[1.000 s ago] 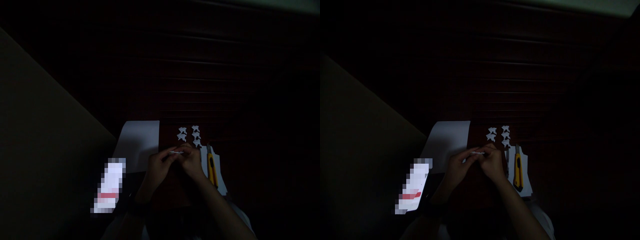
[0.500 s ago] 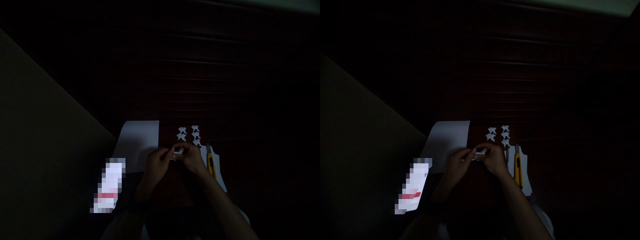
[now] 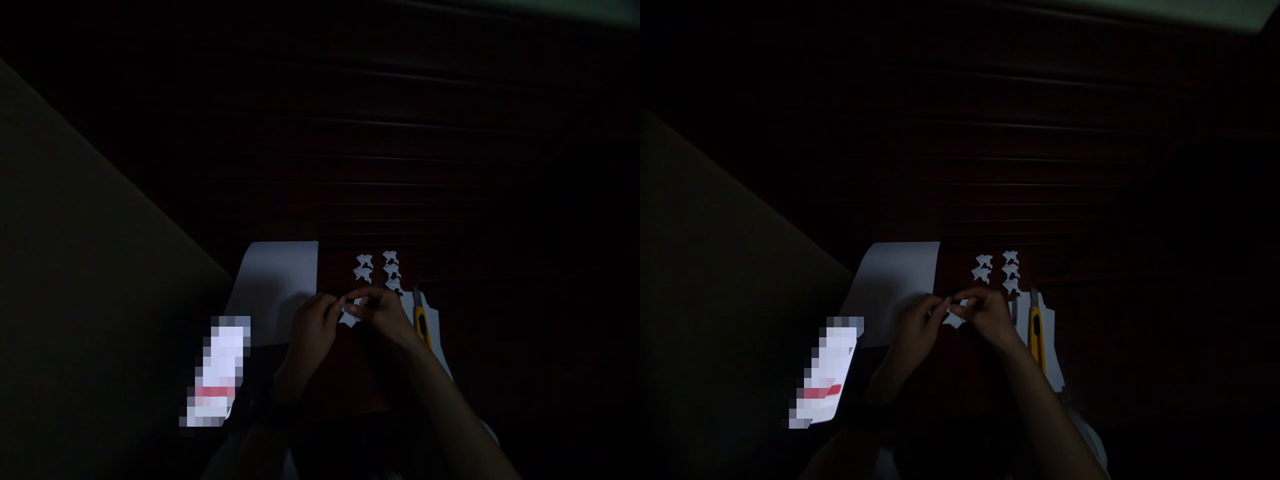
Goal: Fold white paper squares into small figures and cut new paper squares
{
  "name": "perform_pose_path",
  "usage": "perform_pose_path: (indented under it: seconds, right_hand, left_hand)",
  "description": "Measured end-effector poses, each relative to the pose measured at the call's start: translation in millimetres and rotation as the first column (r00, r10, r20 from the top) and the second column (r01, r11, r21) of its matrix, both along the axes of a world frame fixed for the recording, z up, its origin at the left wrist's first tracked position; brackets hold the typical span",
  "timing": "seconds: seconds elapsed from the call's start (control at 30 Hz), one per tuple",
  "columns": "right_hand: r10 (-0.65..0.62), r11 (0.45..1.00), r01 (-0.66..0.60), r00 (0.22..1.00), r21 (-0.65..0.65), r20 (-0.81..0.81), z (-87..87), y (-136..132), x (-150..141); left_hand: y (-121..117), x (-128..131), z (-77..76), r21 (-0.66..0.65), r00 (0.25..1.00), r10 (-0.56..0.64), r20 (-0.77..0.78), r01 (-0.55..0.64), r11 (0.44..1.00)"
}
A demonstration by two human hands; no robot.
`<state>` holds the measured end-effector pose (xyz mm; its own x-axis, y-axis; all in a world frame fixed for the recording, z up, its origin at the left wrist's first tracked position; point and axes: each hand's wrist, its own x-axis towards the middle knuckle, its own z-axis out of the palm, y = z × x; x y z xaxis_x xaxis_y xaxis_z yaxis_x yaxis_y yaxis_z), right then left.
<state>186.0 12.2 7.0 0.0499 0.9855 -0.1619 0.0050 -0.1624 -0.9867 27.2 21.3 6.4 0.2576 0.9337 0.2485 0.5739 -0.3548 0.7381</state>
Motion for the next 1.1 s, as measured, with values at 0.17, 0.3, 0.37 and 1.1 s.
perform_pose_path:
  seconds: [0.17, 0.3, 0.37, 1.1]
  right_hand:
    - [-0.042, 0.999, 0.041, 0.997, -0.018, -0.063, -5.0, 0.6, -1.5]
    - [-0.009, 1.000, 0.012, 0.992, 0.024, -0.124, -5.8, 0.5, -0.2]
    - [-0.013, 0.999, 0.019, 0.992, 0.040, -0.127, -5.9, 0.5, -0.6]
    - [-0.075, 0.990, 0.093, 0.983, 0.105, -0.165, 3.6, -1.7, -7.5]
  left_hand:
    - [0.1, 1.5, -0.9, -0.072, 0.999, -0.029, 0.046, 0.033, 0.997]
    - [-0.3, 2.3, -0.5, -0.131, 0.995, -0.030, 0.095, 0.043, 0.990]
    - [-1.6, 3.1, 1.0, -0.147, 0.994, -0.030, 0.108, 0.046, 0.988]
    - [-3.6, 5.0, -0.9, -0.238, 0.949, -0.002, 0.314, 0.081, 0.968]
